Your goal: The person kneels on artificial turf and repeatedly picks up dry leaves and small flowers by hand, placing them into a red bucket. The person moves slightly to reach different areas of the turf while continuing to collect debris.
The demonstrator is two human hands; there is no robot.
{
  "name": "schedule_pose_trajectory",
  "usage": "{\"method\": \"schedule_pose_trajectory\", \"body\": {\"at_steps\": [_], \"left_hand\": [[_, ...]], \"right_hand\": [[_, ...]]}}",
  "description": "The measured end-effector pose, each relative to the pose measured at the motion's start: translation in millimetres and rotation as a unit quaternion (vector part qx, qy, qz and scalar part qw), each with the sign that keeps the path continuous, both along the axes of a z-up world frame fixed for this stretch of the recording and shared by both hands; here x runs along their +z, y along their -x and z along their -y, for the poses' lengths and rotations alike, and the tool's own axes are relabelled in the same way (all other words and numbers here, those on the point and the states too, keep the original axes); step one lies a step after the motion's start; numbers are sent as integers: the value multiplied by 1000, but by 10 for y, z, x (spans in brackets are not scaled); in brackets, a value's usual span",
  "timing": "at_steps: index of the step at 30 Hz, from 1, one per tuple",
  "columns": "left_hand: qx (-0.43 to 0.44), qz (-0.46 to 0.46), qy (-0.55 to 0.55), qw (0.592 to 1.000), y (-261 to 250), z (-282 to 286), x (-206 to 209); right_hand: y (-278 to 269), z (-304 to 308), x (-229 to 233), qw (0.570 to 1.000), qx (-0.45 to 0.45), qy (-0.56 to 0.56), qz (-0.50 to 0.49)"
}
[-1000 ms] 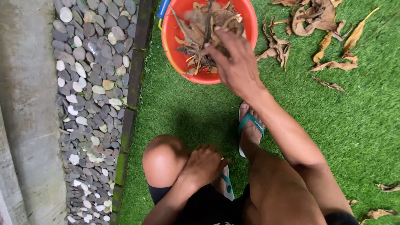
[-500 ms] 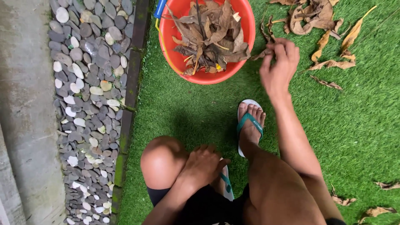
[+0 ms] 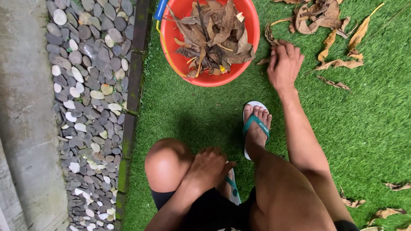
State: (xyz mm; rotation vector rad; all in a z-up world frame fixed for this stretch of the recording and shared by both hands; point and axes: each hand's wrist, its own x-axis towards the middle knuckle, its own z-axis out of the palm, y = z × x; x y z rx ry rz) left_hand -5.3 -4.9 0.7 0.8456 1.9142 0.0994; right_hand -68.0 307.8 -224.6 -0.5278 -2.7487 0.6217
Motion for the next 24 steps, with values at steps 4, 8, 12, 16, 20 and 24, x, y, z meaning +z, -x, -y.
{"method": "schedule_pose_trajectory", "body": {"at_steps": [4,8,12,16,20,24], "left_hand": [[-2,4,-13,1000,0,-2,-2],[-6,-17,-7,1000,-23,26,-57],[-12,-7,1,1000,-10,5,-22],[-10,16,15,1000,25,-19,31],[-5,8,14,1000,4,-7,38],[-4,-39,-31,999,-100,74,-59]], "right_hand": [[7,-43,-40,999,-3,-35,42],[-11,-6,-27,998,10,-14,65],[97,112,356,777,-201,593,-62],[-41,1,134,976,4,186,-112],[-39,21,326,968,-15,153,-197],[-32,93,651,948,-67,237,-204]]}}
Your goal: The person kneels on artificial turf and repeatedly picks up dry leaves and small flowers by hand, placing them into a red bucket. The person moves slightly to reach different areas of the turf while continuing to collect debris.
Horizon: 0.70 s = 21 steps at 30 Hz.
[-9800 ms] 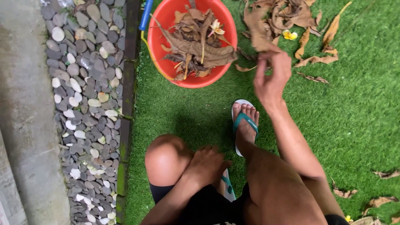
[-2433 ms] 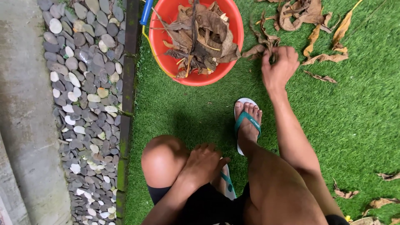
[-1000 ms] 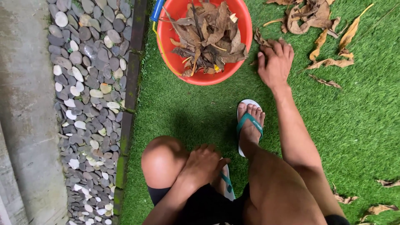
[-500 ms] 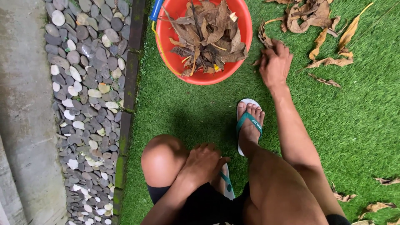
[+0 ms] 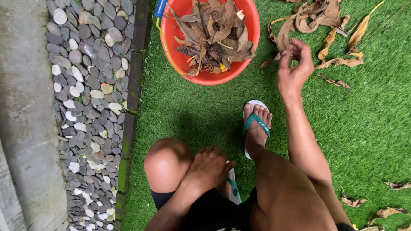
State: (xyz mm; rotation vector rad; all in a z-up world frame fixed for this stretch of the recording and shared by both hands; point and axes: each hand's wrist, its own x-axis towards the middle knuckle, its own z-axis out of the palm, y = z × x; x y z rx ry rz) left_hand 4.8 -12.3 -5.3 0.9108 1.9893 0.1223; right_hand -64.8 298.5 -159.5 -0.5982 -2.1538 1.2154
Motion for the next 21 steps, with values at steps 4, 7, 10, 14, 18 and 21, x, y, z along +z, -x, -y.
{"method": "schedule_pose_trajectory", "body": {"at_steps": [4,7,10,14,18,21], "left_hand": [[12,-1,-6,1000,0,25,21],[14,3,1,1000,34,9,84],[24,13,15,1000,37,11,101],[21,0,7,1000,34,28,113],[33,31,29,999,80,3,172],[34,41,37,998,76,4,176]], "right_hand": [[110,123,416,996,21,-74,-52],[362,341,835,983,67,-137,-101],[682,560,1172,964,157,-166,-135],[714,757,1007,914,244,-317,71],[575,728,1083,947,200,-250,-20],[388,474,938,971,138,-184,-67]]}}
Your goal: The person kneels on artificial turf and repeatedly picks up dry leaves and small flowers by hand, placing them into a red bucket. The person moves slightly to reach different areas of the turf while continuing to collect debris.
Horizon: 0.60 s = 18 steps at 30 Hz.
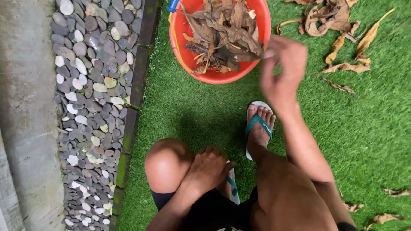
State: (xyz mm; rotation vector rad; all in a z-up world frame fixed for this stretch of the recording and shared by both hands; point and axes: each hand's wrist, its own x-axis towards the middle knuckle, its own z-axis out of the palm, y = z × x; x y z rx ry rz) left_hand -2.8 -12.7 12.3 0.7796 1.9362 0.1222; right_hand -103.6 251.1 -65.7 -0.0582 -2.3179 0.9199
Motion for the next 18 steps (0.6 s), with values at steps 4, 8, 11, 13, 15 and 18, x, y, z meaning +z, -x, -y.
{"method": "schedule_pose_trajectory", "body": {"at_steps": [4,8,11,13,15,18], "left_hand": [[-7,-19,-23,1000,-42,1,-76],[-15,-26,-28,999,-35,-19,-103],[-12,2,-18,1000,2,-39,-105],[-17,-8,-20,1000,-2,-41,-108],[-22,-16,-24,999,7,-58,-104],[-32,-12,-12,999,15,-75,-82]], "right_hand": [[-284,-499,-861,977,-128,-64,160],[-376,-656,-1461,912,-67,-156,374],[-376,-633,-1613,875,-61,-187,443],[-418,-594,-1497,896,-78,-184,397],[-446,-569,-1399,914,-96,-183,350],[-472,-515,-1245,951,-123,-136,249]]}}
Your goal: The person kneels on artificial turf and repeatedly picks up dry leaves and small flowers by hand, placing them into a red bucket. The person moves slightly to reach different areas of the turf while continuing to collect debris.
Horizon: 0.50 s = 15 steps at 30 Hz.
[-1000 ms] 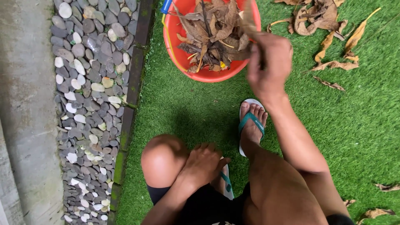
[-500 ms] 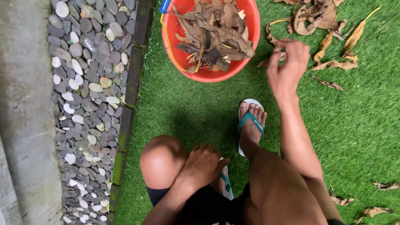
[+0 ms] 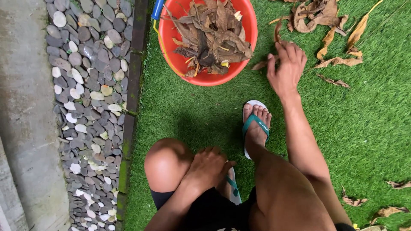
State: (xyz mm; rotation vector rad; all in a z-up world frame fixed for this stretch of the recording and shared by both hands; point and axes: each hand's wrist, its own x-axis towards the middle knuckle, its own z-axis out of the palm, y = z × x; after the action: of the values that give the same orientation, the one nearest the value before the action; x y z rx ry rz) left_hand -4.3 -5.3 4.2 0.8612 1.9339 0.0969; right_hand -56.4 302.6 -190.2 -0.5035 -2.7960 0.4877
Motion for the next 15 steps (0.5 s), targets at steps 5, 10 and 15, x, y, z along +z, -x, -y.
{"method": "schedule_pose_trajectory", "body": {"at_steps": [5,10,15], "left_hand": [[-4,-30,-18,999,-54,43,-44],[10,-16,-1,1000,-53,62,-37],[28,-8,-3,1000,-17,89,-6]], "right_hand": [[30,99,305,976,-6,131,-174],[389,368,1159,963,73,70,-248],[841,745,1635,969,188,43,-155]]}}
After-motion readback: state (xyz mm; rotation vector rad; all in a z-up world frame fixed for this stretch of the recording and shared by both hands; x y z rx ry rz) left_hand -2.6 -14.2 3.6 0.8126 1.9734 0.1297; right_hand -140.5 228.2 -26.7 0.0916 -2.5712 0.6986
